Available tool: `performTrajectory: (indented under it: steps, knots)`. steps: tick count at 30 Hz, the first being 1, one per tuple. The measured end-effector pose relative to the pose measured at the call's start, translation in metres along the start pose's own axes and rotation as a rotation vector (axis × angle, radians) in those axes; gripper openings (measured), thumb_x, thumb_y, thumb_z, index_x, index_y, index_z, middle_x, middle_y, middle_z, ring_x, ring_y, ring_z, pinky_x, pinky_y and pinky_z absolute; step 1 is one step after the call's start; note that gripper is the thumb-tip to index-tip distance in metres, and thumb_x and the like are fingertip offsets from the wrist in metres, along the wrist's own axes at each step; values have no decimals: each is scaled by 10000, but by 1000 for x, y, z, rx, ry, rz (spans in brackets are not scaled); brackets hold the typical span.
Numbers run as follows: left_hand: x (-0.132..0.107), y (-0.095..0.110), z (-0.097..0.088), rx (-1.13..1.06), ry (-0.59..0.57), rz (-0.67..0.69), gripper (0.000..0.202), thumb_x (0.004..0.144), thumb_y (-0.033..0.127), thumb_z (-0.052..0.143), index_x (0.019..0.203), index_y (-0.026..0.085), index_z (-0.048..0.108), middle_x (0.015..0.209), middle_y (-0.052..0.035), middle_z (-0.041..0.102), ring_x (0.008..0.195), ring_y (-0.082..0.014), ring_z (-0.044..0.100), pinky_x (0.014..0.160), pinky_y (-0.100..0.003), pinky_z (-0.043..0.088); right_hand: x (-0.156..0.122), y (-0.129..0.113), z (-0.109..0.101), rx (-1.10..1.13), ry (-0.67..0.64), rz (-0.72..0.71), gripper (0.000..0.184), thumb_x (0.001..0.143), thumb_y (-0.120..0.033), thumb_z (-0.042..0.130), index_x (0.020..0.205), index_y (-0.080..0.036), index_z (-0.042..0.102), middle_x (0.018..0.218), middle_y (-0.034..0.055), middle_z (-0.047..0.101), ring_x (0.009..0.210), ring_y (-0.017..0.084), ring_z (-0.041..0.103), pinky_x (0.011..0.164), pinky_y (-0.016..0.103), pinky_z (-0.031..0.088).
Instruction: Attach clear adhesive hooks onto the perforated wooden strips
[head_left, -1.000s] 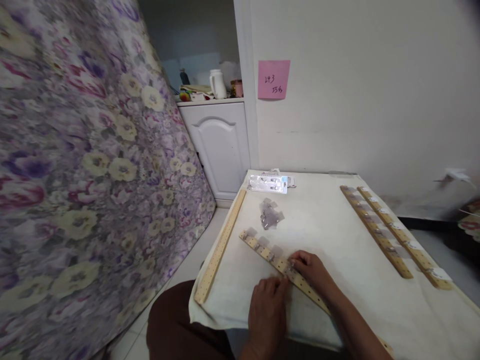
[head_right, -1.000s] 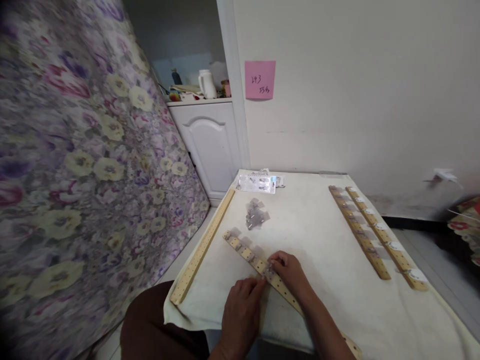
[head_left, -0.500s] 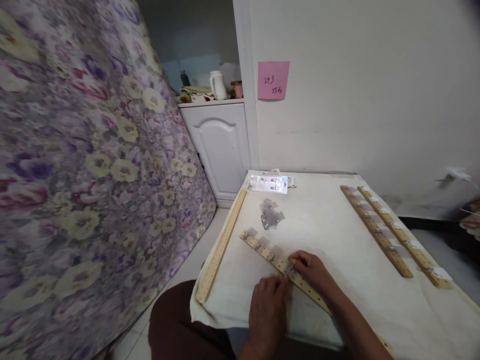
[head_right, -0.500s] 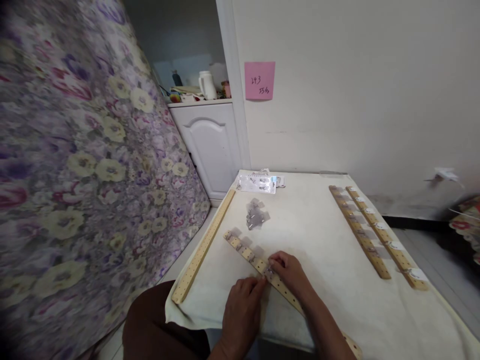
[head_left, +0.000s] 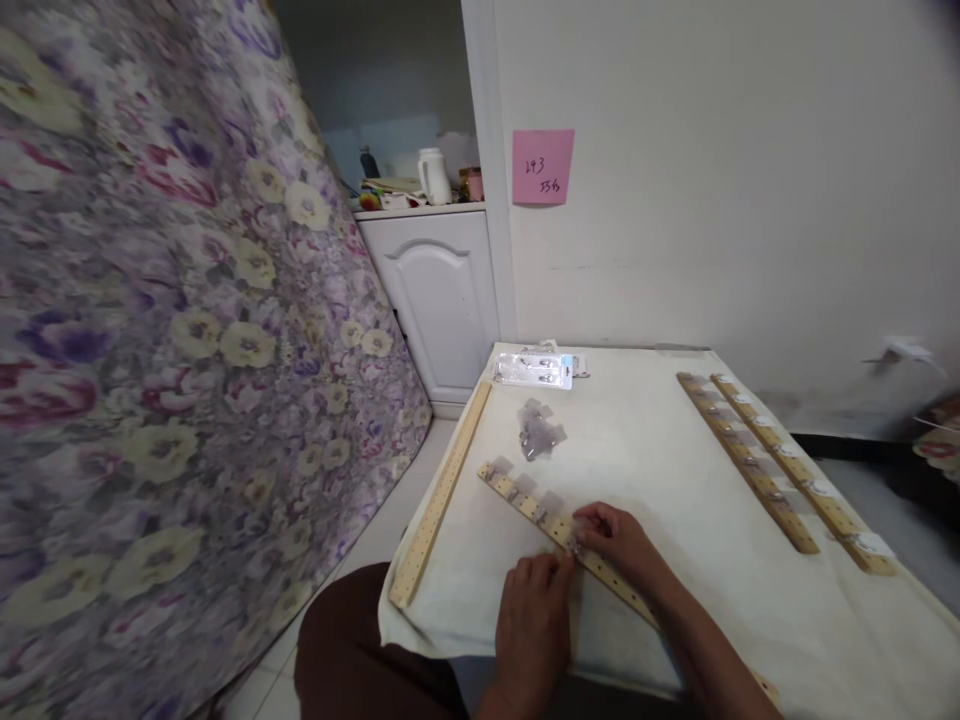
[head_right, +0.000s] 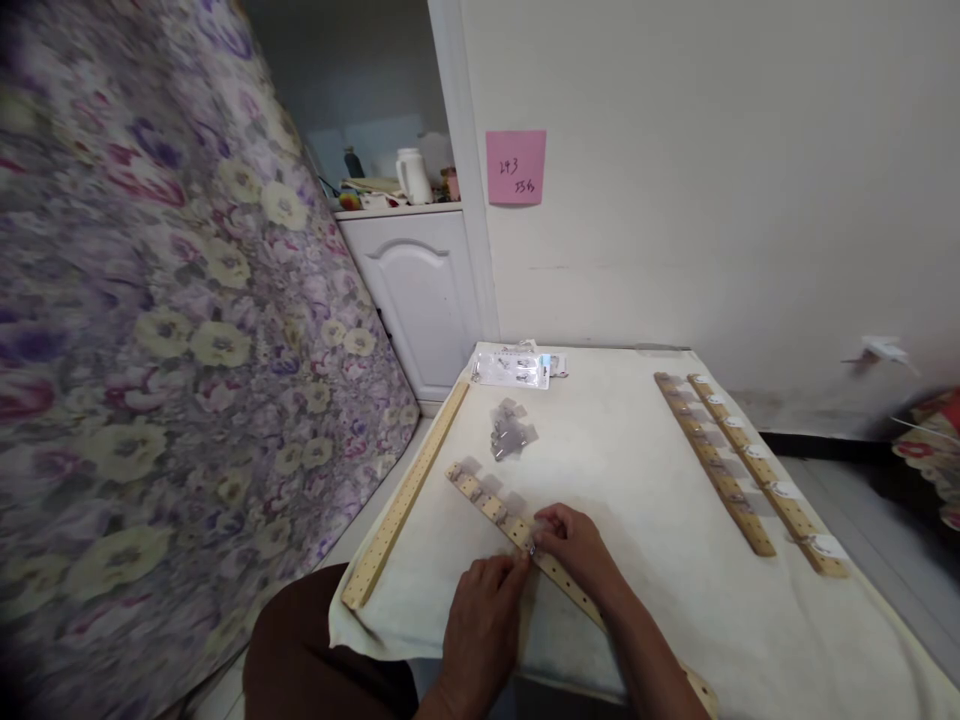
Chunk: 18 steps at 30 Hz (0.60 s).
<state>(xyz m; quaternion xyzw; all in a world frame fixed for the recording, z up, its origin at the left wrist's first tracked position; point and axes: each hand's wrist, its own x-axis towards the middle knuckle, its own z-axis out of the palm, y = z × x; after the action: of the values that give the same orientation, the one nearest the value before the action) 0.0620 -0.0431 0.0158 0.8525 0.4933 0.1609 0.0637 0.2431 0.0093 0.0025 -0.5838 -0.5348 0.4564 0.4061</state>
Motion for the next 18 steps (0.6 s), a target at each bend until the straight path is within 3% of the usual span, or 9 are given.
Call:
performTrajectory:
  steps: [18]
  knots:
    - [0, -2, 3, 20, 5, 17, 509, 849, 75, 475, 1313, 279, 433, 1034, -36, 541, 922, -195, 466, 801, -333, 403, -1, -2, -1, -90, 30, -20, 323, 687, -261, 603, 983, -147, 667, 754, 31, 670, 686, 177, 584, 656, 290, 455]
